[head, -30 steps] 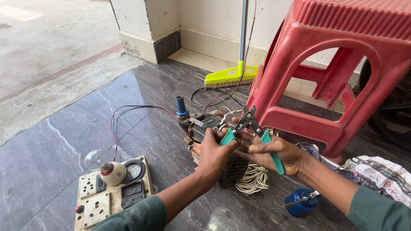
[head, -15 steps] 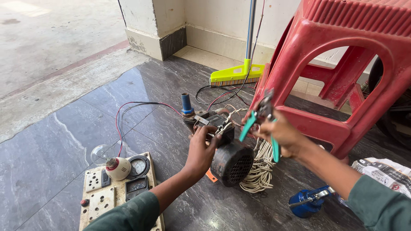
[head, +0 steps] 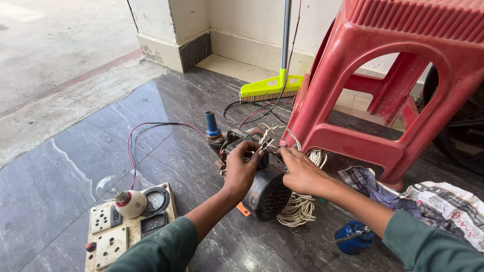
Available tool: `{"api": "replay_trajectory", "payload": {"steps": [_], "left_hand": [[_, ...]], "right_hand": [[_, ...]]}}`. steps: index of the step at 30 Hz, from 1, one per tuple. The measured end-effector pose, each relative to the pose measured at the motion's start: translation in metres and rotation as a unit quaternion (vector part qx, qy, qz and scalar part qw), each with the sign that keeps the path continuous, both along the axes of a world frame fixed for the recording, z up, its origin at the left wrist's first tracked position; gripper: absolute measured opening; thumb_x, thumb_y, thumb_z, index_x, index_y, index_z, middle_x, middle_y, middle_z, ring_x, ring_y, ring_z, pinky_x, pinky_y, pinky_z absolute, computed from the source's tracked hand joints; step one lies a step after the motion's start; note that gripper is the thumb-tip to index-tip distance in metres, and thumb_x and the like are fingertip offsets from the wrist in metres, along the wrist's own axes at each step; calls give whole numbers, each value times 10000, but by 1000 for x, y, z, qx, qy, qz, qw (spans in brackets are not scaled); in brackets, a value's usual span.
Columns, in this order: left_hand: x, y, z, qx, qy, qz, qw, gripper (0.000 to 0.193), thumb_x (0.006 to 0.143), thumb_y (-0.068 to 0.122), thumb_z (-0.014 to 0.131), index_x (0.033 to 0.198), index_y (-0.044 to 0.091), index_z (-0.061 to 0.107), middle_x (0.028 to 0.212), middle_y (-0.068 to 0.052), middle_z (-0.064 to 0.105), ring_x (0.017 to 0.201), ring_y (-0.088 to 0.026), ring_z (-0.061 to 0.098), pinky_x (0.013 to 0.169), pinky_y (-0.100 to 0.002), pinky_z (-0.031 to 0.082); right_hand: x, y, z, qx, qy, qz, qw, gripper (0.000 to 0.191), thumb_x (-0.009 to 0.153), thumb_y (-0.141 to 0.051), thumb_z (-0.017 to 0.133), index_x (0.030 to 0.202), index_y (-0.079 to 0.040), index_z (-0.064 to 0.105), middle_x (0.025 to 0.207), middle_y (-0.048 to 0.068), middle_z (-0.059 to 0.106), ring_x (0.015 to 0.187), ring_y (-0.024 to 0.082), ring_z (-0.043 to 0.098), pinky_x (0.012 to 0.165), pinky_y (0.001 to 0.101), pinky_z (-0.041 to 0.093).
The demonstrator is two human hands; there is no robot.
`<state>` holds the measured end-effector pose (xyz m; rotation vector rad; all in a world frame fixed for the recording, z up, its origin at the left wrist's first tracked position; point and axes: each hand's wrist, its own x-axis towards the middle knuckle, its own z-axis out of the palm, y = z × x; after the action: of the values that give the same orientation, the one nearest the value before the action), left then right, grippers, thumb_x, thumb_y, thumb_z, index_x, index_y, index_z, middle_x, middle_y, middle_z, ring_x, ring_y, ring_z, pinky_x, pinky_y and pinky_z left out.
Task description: The person is repairing a motor by connecting wires and using pliers to secure connections. They handle various wires and tools, focusing on the motor's wiring.
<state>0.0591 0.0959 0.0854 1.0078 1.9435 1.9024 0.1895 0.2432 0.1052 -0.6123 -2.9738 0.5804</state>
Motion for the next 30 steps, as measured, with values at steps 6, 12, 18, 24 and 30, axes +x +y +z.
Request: {"api": "replay_trajectory", "payload": {"steps": [6,12,18,24,30], "left_hand": [[-7,-2,-4,17,-32,-51,998,121,902,75,709,977,-20,711,834,-35,705,770,-79,607,717,-272,520],[-7,-4,-8,19,-64,-64,996,130,921,76,705,986,-37,705,841,-44,703,772,-79,591,721,-272,508],[-4,-6,-7,-3,-21,-53,998,125,926,84,691,967,-33,673,846,-43,712,797,-72,616,755,-263,520],[-2,-18,-17,-9,-9,-79,997,129,977,86,645,992,-18,571,835,-68,612,758,-116,558,712,-303,495],[-7,-15,-22,45,-60,-116,990,103,971,65,631,1004,-21,586,869,-40,654,783,-91,653,738,-270,540]], "right_hand": [[-6,-9,8,-5,23,-25,999,628,703,-32,565,1308,72,431,1250,298,534,1261,429,532,1060,479,425],[-8,-15,9,15,72,-1,997,495,696,-35,601,1177,51,522,1089,273,624,1085,460,623,927,520,479],[-10,-9,-7,-61,74,-71,993,193,802,-31,583,993,-39,606,810,207,685,775,374,695,713,515,536],[-21,53,-2,-490,235,-207,813,176,856,48,542,978,-63,478,755,83,555,601,215,601,582,429,567],[1,66,-2,-452,182,-213,847,454,713,109,459,1111,-99,525,1000,61,585,900,203,620,802,429,565]]}}
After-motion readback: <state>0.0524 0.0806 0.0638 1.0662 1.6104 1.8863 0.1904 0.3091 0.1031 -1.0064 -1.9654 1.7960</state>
